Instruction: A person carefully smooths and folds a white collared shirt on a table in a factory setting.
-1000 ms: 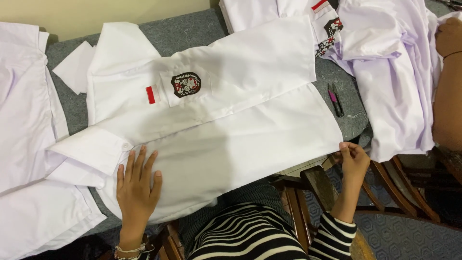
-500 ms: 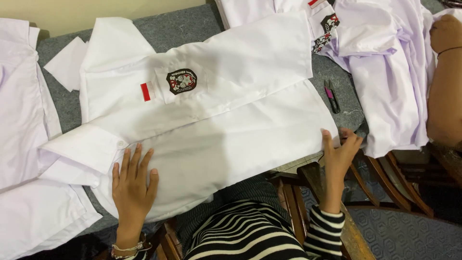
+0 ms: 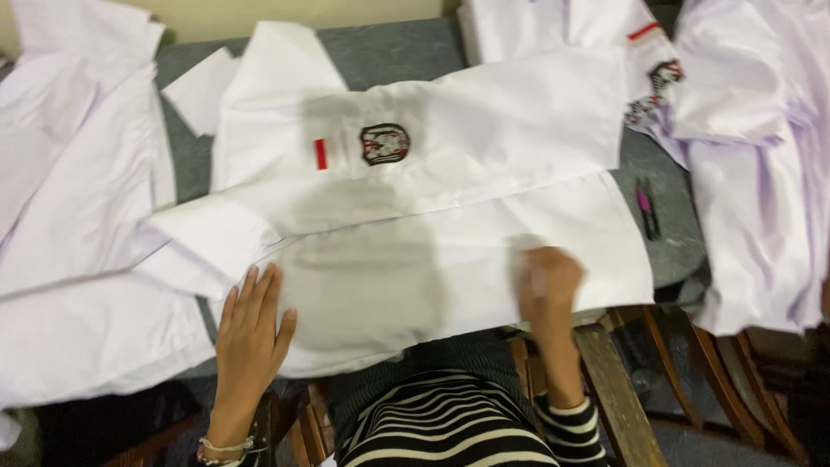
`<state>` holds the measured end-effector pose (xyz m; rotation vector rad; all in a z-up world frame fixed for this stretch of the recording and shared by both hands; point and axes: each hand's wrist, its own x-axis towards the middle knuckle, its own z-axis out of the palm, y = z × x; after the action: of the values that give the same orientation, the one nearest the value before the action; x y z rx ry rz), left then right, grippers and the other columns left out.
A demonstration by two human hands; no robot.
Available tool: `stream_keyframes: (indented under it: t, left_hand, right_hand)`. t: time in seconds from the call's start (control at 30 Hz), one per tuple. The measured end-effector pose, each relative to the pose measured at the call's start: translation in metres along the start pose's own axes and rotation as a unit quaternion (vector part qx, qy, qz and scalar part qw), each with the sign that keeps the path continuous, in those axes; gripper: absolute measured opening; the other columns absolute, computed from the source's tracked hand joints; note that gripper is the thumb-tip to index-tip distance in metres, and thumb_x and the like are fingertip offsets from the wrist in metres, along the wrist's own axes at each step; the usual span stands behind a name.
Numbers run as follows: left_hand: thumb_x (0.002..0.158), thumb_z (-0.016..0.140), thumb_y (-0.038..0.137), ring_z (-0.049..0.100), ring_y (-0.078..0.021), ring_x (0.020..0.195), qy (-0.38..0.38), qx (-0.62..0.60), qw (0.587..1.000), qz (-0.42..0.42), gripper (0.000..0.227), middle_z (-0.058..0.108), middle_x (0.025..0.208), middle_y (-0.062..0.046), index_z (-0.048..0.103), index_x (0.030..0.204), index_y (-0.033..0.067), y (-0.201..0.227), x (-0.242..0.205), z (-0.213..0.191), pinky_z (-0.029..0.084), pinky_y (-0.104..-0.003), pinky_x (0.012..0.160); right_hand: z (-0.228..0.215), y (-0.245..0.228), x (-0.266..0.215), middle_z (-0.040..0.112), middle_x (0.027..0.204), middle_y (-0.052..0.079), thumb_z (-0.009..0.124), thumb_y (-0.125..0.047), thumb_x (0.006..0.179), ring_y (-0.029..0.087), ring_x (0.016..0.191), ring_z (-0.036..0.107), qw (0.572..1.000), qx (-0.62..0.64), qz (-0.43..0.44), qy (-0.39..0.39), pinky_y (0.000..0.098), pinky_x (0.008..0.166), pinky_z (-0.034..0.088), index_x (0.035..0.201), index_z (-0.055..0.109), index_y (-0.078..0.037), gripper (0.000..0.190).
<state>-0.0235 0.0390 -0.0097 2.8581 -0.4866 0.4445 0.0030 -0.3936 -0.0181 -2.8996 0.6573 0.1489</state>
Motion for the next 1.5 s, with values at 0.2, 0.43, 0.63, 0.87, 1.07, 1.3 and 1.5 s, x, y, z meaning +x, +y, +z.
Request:
stream_keyframes:
  t: [0.2, 0.43, 0.63, 0.87, 1.07, 1.3, 1.5]
  left_hand:
    - [0.104, 0.041, 0.053, 0.033, -0.0263, 0.156, 0.000, 0.234, 0.972, -0.005, 0.072, 0.039, 0.167, -0.009, 0.040, 0.160, 0.0079, -0.012, -0.034, -0.004, 0.026, -0.042, 0.126]
    - [0.091, 0.040, 0.062, 0.030, -0.0342, 0.156, -0.038, 0.259, 0.965, -0.010, 0.092, 0.028, 0.170, -0.014, 0.027, 0.162, 0.0042, -0.024, -0.076, -0.015, 0.033, -0.048, 0.124]
    - [0.090, 0.023, 0.071, -0.005, -0.0324, 0.155, -0.173, -0.061, 0.980, -0.075, 0.102, -0.007, 0.170, -0.011, -0.009, 0.162, 0.0071, 0.008, -0.048, -0.042, 0.004, -0.057, 0.123]
    - [0.108, 0.036, 0.044, 0.015, -0.0310, 0.157, -0.024, -0.008, 0.998, -0.058, 0.065, 0.020, 0.170, -0.013, 0.025, 0.163, 0.0115, 0.010, -0.016, -0.009, 0.009, -0.047, 0.125]
    - [0.100, 0.038, 0.062, 0.015, -0.0290, 0.157, -0.039, 0.037, 0.998, -0.039, 0.082, 0.017, 0.171, -0.013, 0.023, 0.163, 0.0115, 0.002, -0.019, -0.009, 0.012, -0.044, 0.125]
    - [0.058, 0.066, 0.089, 0.010, -0.0323, 0.159, -0.053, 0.092, 0.994, -0.003, 0.143, 0.010, 0.172, -0.016, 0.014, 0.164, 0.0085, -0.009, -0.024, 0.001, 0.016, -0.049, 0.126]
    - [0.060, 0.060, 0.089, 0.007, -0.0300, 0.160, -0.046, 0.096, 0.994, 0.007, 0.139, 0.007, 0.173, -0.014, 0.013, 0.164, 0.0086, -0.006, -0.023, -0.005, 0.013, -0.048, 0.127]
  right_hand:
    - [0.006, -0.080, -0.037, 0.055, 0.152, 0.007, 0.062, -0.031, 0.102, 0.023, 0.143, 0.049, 0.853, 0.061, -0.495, 0.156, 0.0447, 0.117, 0.031, 0.146, 0.055, -0.011, 0.048]
    - [-0.008, -0.070, -0.026, 0.038, 0.166, -0.002, 0.043, -0.034, 0.108, 0.020, 0.155, 0.030, 0.868, 0.054, -0.487, 0.082, 0.0405, 0.120, 0.022, 0.154, 0.046, -0.020, 0.048]
    - [0.012, -0.090, -0.029, 0.050, 0.157, 0.008, 0.054, -0.014, 0.104, 0.029, 0.152, 0.038, 0.801, 0.116, -0.578, 0.108, 0.0523, 0.116, 0.026, 0.135, 0.058, -0.013, 0.031]
    - [0.030, -0.140, -0.076, 0.040, 0.163, 0.006, 0.051, -0.048, 0.102, 0.025, 0.152, 0.035, 0.763, 0.031, -0.630, 0.143, 0.0601, 0.114, 0.023, 0.151, 0.046, -0.014, 0.059]
    - [-0.015, -0.116, -0.071, 0.032, 0.166, 0.002, 0.056, -0.049, 0.097, 0.027, 0.156, 0.018, 0.730, 0.074, -0.672, -0.104, 0.0614, 0.120, 0.010, 0.110, 0.063, -0.017, 0.035]
    - [-0.033, -0.060, -0.042, 0.053, 0.145, 0.013, 0.061, -0.016, 0.096, 0.033, 0.138, 0.049, 0.785, 0.298, -0.500, -0.212, 0.0509, 0.115, 0.042, 0.113, 0.074, -0.005, 0.023]
    - [-0.032, -0.001, -0.007, 0.009, 0.171, -0.008, 0.031, -0.044, 0.105, 0.015, 0.157, -0.003, 0.949, 0.002, -0.310, -0.059, 0.0591, 0.121, -0.007, 0.162, 0.020, -0.032, 0.060]
